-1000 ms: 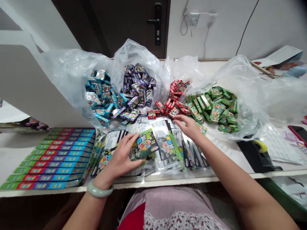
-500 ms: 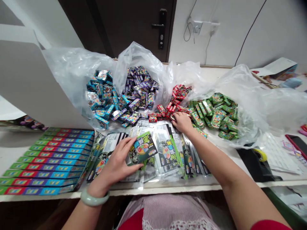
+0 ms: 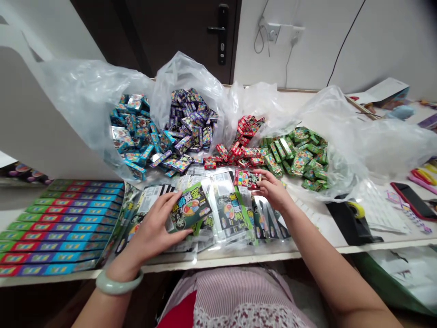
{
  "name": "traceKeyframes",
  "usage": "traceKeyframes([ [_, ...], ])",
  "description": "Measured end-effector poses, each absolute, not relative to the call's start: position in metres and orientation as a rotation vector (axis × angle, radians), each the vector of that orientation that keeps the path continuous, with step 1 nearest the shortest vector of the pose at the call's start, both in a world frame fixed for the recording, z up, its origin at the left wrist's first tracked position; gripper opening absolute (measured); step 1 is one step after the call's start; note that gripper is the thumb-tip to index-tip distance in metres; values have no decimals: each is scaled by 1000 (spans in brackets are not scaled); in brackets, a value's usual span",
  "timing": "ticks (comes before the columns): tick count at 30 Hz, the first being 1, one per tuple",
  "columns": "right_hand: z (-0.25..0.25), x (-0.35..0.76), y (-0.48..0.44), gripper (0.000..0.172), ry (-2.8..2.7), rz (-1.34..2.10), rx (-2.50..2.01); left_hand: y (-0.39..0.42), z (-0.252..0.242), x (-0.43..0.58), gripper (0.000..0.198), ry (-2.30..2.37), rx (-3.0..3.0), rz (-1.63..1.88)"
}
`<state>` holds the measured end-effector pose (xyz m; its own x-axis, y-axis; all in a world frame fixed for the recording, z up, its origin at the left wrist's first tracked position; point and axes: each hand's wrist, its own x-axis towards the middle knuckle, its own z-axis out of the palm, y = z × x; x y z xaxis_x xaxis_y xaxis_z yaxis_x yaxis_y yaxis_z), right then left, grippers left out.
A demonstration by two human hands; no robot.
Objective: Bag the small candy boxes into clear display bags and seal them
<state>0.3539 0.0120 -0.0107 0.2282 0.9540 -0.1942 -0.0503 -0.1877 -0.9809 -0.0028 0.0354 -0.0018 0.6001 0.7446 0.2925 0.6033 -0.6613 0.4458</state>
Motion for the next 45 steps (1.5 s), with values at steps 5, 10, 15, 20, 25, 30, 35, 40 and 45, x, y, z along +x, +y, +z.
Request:
traceKeyframes([
  [5, -25, 333, -14, 34, -957, 1162, -1550, 32, 0, -4, 82, 1110, 2521, 639],
  [10, -17, 331, -33, 31, -1382, 923, -1675, 30, -1, -8, 83, 1146, 2496, 611],
  [15, -11, 322, -14, 68, -1871, 353, -1819, 31, 0, -2, 85, 1110, 2509, 594],
  [20, -23, 285, 9, 71, -1816, 264, -2092, 29, -1, 4, 86, 1070, 2520, 553],
  [25, -32, 283, 1, 67, -2014, 339, -1872, 31, -3, -1, 85, 1078, 2491, 544],
  [30, -27, 305, -9, 62, -1889, 400, -1800, 31, -4, 1, 88, 1029, 2486, 533],
  [35, 21, 322, -18, 64, -2046, 419, -1376, 28, -1, 4, 94, 978, 2516, 510],
  [40, 59, 326, -18, 69, -2569, 504, -1191, 26, 6, 9, 93, 904, 2583, 458],
  [45, 65, 327, -12, 72, -2692, 555, -1121, 24, 7, 11, 94, 858, 2618, 443],
])
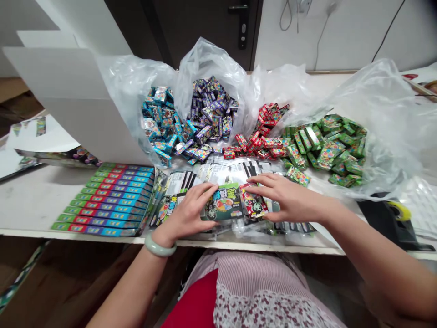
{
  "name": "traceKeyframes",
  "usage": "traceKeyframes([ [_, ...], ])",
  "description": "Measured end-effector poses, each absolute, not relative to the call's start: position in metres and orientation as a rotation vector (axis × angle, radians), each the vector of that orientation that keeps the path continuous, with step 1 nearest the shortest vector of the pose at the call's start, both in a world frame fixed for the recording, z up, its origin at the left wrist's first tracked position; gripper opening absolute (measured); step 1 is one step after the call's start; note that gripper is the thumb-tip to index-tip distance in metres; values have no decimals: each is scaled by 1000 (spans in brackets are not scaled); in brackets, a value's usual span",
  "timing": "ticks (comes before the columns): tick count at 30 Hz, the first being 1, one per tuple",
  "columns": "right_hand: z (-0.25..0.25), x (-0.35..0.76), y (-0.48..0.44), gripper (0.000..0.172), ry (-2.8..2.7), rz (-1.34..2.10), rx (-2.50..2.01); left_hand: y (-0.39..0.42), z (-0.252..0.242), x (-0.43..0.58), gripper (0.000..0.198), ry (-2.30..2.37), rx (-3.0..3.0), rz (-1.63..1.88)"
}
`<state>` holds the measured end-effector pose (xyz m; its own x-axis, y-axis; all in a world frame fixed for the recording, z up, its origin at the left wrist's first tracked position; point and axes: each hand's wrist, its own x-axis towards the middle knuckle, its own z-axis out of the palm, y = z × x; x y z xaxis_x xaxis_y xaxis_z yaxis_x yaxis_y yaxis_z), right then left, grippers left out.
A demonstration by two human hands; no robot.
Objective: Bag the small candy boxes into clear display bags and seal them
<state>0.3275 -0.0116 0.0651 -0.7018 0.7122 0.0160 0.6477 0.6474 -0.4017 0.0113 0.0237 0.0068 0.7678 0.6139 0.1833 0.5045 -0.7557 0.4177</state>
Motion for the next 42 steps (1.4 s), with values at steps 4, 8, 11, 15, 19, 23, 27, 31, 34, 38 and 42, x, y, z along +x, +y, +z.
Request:
traceKeyframes([
  [4, 69, 330, -9, 73, -2686, 634, -1075, 22, 5, 11, 94, 846, 2585, 461],
  [8, 70, 328, -6, 70, -2676, 645, -1056, 20, 5, 14, 95, 820, 2511, 438],
  [11, 65, 322, -3, 72, -2622, 625, -1117, 19, 4, 19, 96, 833, 2464, 482],
  [15, 49, 311, -3, 86, -2414, 762, -1157, 17, 2, 20, 94, 871, 2473, 528],
  [19, 38, 296, -14, 53, -2067, 748, -1298, 16, -1, 17, 96, 977, 2494, 592],
  [23, 30, 284, -13, 35, -1976, 1045, -1240, 16, -1, 13, 100, 965, 2499, 597],
  [27, 18, 279, 47, 34, -1928, 908, -1372, 18, 3, -2, 100, 1101, 2451, 670],
  [31, 12, 245, 149, 27, -2211, 486, -1393, 20, 7, -20, 104, 1205, 2414, 698],
  [34, 15, 208, 214, 36, -2318, 402, -1338, 20, 6, -29, 109, 1229, 2404, 701],
  [38, 18, 189, 253, 28, -2331, 427, -1343, 20, 2, -42, 107, 1325, 2383, 718],
  [42, 12, 206, 238, 15, -2180, 616, -1389, 21, -1, -53, 101, 1347, 2375, 725],
])
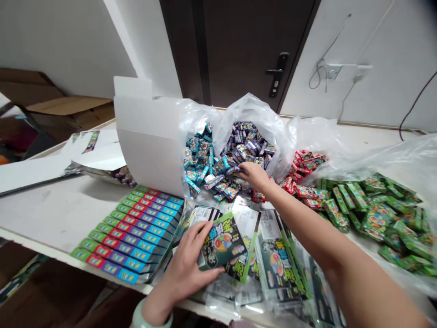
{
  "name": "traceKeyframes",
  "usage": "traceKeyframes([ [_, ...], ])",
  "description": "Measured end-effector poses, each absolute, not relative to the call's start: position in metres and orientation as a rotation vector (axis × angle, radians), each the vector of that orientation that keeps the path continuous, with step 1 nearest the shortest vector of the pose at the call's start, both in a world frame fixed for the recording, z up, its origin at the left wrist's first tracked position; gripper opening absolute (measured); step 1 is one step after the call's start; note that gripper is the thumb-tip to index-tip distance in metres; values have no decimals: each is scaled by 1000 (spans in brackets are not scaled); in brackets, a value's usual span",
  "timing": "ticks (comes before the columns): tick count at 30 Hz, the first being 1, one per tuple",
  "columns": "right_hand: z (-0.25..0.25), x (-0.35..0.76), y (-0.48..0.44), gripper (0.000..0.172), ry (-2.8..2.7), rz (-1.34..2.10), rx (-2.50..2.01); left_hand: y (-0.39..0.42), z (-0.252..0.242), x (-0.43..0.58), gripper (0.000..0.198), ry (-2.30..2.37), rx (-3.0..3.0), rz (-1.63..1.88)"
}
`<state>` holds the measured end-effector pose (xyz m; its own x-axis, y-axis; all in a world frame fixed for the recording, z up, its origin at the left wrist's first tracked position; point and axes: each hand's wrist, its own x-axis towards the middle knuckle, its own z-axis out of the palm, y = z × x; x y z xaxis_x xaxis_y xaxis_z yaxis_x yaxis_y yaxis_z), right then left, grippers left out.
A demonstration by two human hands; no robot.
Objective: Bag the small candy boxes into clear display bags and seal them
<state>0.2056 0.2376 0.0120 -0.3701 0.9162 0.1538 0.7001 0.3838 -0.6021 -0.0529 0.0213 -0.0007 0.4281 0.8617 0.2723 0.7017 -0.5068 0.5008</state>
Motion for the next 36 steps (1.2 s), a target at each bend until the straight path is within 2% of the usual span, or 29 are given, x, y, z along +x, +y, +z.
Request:
traceKeyframes([
  [11, 6, 296, 86, 57, -1627, 1319, -1308, 17, 1, -48, 86, 1282, 2428, 686],
  [15, 20, 318, 70, 44, -2174, 1120, -1231, 11, 2, -38, 85, 1267, 2454, 653],
  [18, 35, 314, 68, 47, -2674, 861, -1228, 12, 4, -28, 85, 1229, 2471, 637],
  [20, 42, 308, 65, 50, -2786, 701, -1278, 14, 4, -23, 85, 1212, 2479, 626],
  [25, 23, 317, 45, 50, -2390, 425, -1618, 17, 1, -21, 85, 1224, 2466, 611],
  [28, -3, 324, 29, 80, -2303, 514, -1758, 17, -1, -20, 85, 1201, 2469, 613],
  [29, -9, 324, 24, 83, -2299, 534, -1746, 18, -2, -19, 86, 1190, 2477, 615],
  [33, -3, 324, 15, 66, -2124, 524, -1561, 20, -2, -13, 90, 1173, 2515, 632],
  [36, 27, 327, 10, 68, -2115, 649, -1317, 23, 2, -6, 93, 1154, 2551, 643],
])
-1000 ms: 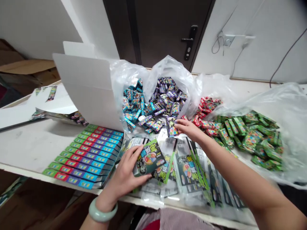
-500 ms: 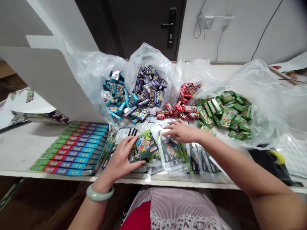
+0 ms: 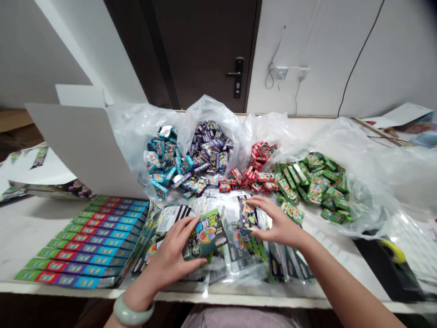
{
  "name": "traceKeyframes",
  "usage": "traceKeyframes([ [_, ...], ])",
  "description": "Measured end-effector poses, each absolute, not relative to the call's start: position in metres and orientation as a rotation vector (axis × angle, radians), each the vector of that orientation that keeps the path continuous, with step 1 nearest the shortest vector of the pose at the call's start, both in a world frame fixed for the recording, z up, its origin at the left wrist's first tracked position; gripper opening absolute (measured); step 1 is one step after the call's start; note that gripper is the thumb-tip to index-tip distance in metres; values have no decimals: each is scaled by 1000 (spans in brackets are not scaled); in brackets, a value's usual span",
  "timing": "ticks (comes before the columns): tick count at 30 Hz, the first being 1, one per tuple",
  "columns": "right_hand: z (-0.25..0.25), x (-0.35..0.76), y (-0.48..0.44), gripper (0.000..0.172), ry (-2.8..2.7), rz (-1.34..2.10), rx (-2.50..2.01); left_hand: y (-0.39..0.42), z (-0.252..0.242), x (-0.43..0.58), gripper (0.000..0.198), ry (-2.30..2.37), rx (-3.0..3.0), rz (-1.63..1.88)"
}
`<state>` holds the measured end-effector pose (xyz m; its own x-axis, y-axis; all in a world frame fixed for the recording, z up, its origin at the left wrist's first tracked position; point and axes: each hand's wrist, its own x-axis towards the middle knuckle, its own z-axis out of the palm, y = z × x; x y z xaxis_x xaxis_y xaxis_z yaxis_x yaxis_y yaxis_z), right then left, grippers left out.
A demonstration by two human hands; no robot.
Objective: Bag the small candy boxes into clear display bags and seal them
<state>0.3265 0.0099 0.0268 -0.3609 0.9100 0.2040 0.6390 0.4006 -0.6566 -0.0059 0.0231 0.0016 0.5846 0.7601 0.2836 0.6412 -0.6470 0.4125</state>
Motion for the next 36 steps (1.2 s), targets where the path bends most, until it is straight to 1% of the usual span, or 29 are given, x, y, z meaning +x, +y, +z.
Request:
traceKeyframes([
  [2, 48, 328, 7, 70, -2266, 718, -1142, 24, 6, 0, 94, 1115, 2564, 644],
  [4, 65, 327, 6, 71, -2431, 717, -1045, 24, 10, 6, 95, 1061, 2559, 629],
  [8, 81, 321, 10, 72, -2663, 648, -1100, 25, 11, 12, 96, 941, 2554, 576],
  [12, 86, 315, 13, 71, -2796, 576, -1089, 22, 8, 15, 95, 907, 2522, 550],
  [16, 81, 309, 18, 71, -2726, 556, -1114, 21, 5, 20, 96, 905, 2478, 607],
  [20, 69, 309, 19, 82, -2589, 718, -1081, 20, 2, 20, 96, 956, 2472, 637],
  [21, 65, 309, 18, 80, -2532, 756, -1087, 19, 2, 19, 96, 974, 2472, 641],
  [22, 62, 309, 15, 73, -2453, 776, -1120, 19, 1, 17, 96, 994, 2470, 647],
  [24, 56, 305, 8, 52, -2281, 811, -1202, 17, -1, 16, 97, 1024, 2465, 663],
  [25, 53, 301, 4, 44, -2219, 839, -1220, 16, -2, 16, 97, 1028, 2466, 664],
  [26, 49, 297, 1, 39, -2179, 886, -1216, 16, -2, 16, 97, 1026, 2470, 659],
  [29, 40, 288, 1, 34, -2030, 1037, -1188, 14, -2, 15, 97, 1043, 2461, 657],
  [31, 33, 285, 16, 30, -1805, 1040, -1244, 12, 1, 9, 98, 1076, 2438, 689],
  [33, 26, 276, 42, 27, -1660, 970, -1281, 9, 7, 0, 99, 1091, 2410, 720],
  [34, 23, 267, 59, 26, -1700, 908, -1285, 7, 11, -5, 99, 1084, 2395, 732],
  [36, 19, 238, 95, 22, -1955, 749, -1256, 2, 16, -15, 101, 1061, 2359, 761],
])
